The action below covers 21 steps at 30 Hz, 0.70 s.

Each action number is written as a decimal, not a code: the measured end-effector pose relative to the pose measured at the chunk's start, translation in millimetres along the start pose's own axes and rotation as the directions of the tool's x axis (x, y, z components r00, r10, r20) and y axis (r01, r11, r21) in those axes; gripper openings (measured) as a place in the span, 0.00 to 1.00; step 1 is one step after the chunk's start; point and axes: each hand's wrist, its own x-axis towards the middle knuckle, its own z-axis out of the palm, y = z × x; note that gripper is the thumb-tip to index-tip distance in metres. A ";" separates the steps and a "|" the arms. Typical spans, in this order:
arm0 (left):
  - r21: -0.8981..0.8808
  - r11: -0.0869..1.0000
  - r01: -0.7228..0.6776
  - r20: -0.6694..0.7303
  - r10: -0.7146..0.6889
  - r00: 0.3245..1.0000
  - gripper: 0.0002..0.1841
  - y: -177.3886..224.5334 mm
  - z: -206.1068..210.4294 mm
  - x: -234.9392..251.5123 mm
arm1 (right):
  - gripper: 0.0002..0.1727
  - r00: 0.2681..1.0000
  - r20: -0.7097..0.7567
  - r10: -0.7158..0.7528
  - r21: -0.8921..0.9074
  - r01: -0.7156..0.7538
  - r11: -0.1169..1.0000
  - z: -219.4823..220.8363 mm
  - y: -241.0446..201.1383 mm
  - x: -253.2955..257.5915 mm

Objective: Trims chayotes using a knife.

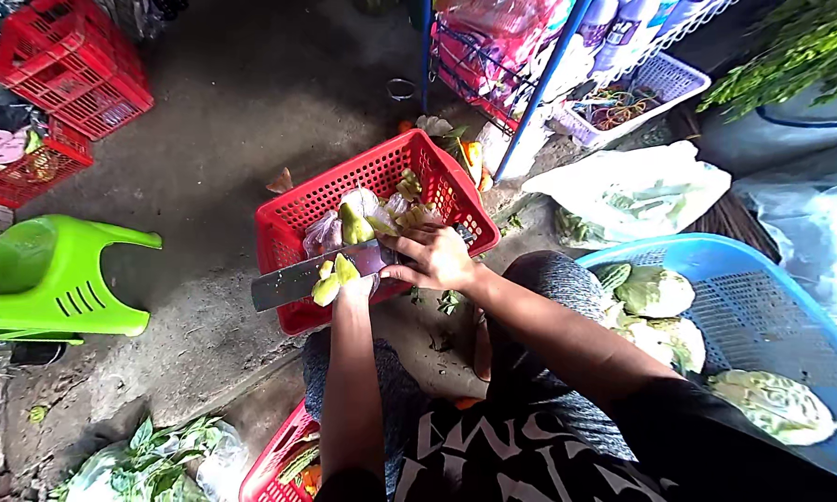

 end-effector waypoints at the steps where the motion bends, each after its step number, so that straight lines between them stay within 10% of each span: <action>1: -0.010 1.000 0.000 -0.012 0.000 1.000 0.16 -0.6 0.0 0.0 | 0.34 1.000 -0.006 -0.003 -0.005 0.003 1.000 2.5 2.9 -1.6; 8: 0.100 0.994 0.042 0.011 -0.043 0.999 0.19 7.0 4.0 0.5 | 0.36 0.817 0.157 0.555 0.074 -0.570 0.818 0.4 36.7 -15.9; 15: 0.112 0.994 -0.016 -0.185 0.037 0.982 0.09 -1.3 4.9 -5.9 | 0.33 0.964 0.101 0.247 0.206 -0.263 0.943 -10.1 -2.9 -3.5; 21: 0.153 0.988 0.009 0.042 -0.016 0.999 0.16 3.8 1.5 -0.7 | 0.36 0.853 0.213 0.477 0.126 -0.508 0.852 -8.8 26.9 -9.7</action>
